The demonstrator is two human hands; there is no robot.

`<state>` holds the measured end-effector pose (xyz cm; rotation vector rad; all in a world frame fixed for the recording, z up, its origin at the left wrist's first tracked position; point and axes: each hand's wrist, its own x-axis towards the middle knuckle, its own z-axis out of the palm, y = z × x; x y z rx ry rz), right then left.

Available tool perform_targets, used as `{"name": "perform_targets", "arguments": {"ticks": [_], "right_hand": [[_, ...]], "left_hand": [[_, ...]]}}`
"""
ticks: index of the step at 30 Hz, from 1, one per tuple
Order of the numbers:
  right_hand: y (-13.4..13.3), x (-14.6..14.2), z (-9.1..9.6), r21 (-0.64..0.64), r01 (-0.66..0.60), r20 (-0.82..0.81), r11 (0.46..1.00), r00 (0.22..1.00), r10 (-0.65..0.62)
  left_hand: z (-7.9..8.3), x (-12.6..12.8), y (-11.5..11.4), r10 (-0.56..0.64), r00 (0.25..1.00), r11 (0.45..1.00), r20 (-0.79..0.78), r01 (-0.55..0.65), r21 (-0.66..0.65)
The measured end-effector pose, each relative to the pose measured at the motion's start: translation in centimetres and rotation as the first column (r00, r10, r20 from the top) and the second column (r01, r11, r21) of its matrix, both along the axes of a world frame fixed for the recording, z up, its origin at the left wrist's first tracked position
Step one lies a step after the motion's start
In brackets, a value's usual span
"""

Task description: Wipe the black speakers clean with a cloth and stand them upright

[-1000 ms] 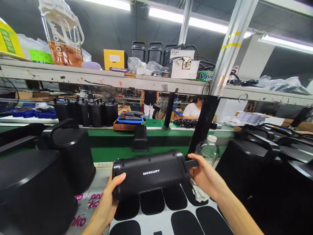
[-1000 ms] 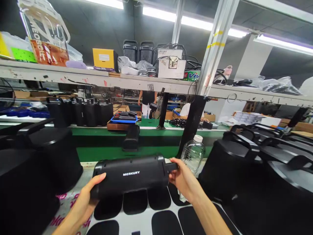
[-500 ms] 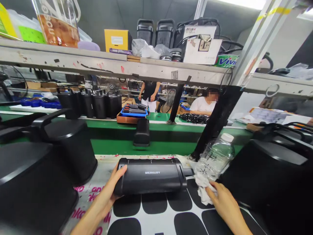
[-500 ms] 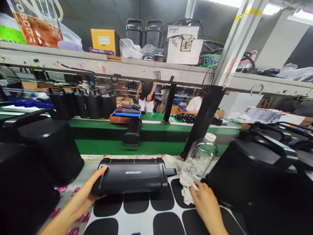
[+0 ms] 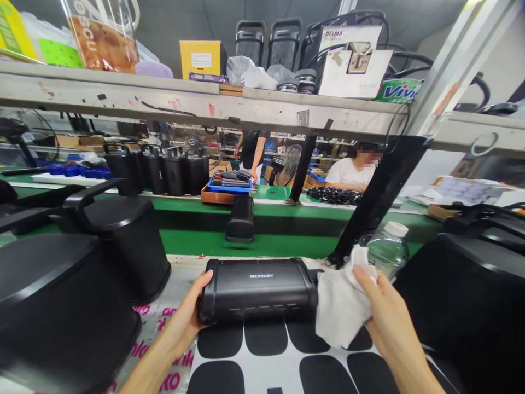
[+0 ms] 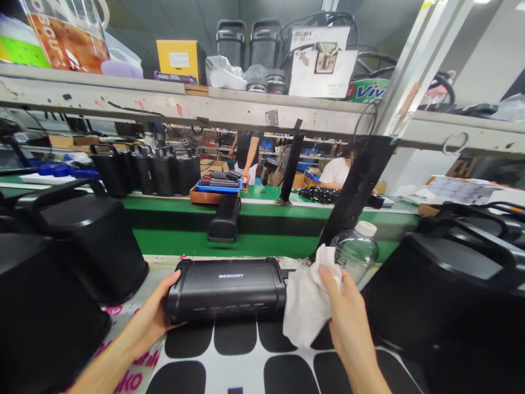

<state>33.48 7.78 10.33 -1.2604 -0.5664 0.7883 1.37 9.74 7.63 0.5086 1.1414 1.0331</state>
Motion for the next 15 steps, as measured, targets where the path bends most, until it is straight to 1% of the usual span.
{"name": "perform_targets", "arguments": {"ticks": [1,2,3,4,5,6,7,8,9,10,11,12,14,15], "right_hand": [[0.2,-0.2,0.2,0.023,-0.014,-0.071,1.000,0.997,0.015],[0.3,-0.2,0.4,0.055,-0.003,-0.106,0.999,0.994,0.009],[0.4,-0.2,0.6,0.103,0.021,-0.093,0.994,0.996,-0.011],[0.6,-0.2,0.7,0.165,0.036,0.003,0.986,0.999,-0.037],[0.8,-0.3,0.7,0.222,0.018,0.165,0.975,0.985,-0.056],[1.2,-0.4,0.7,0.252,-0.045,0.364,0.967,0.930,-0.052],[1.6,-0.7,0.6,0.236,-0.142,0.562,0.961,0.827,-0.015],[2.2,-1.2,0.4,0.175,-0.241,0.719,0.955,0.694,0.043],[2.9,-1.7,0.2,0.093,-0.323,0.817,0.942,0.565,0.113],[3.5,-2.3,0.0,0.016,-0.382,0.867,0.924,0.466,0.177],[4.1,-2.8,-0.4,-0.037,-0.422,0.890,0.906,0.399,0.222],[4.6,-3.2,-0.8,-0.070,-0.440,0.909,0.895,0.342,0.240],[4.7,-3.5,-1.7,-0.085,-0.447,0.930,0.890,0.284,0.231],[4.3,-3.3,-2.2,-0.064,-0.447,0.949,0.892,0.249,0.193]], "left_hand": [[0.1,0.0,-0.1,0.002,1.000,1.000,-0.001,-0.002,0.002],[0.2,0.0,-0.1,0.002,1.000,1.000,0.001,-0.002,0.002],[0.2,0.0,-0.2,-0.003,1.000,1.000,0.003,0.003,0.001],[0.2,0.0,-0.2,-0.008,1.000,1.000,0.005,0.008,-0.003],[0.2,0.0,-0.2,-0.011,1.000,1.000,0.005,0.011,-0.008],[0.1,0.1,-0.2,-0.005,1.000,1.000,-0.001,0.005,-0.014],[0.0,0.1,-0.2,0.008,1.000,1.000,-0.013,-0.009,-0.018],[-0.1,0.2,-0.2,0.028,0.999,0.999,-0.030,-0.028,-0.019],[-0.2,0.3,-0.1,0.051,0.997,0.998,-0.051,-0.052,-0.020],[-0.3,0.4,0.0,0.072,0.995,0.997,-0.073,-0.074,-0.021],[-0.4,0.6,0.1,0.094,0.991,0.995,-0.098,-0.097,-0.026],[-0.4,0.7,0.2,0.115,0.986,0.992,-0.121,-0.120,-0.036],[-0.3,1.0,0.3,0.157,0.974,0.984,-0.161,-0.168,-0.054],[-0.3,1.1,0.3,0.179,0.968,0.980,-0.174,-0.191,-0.051]]}}
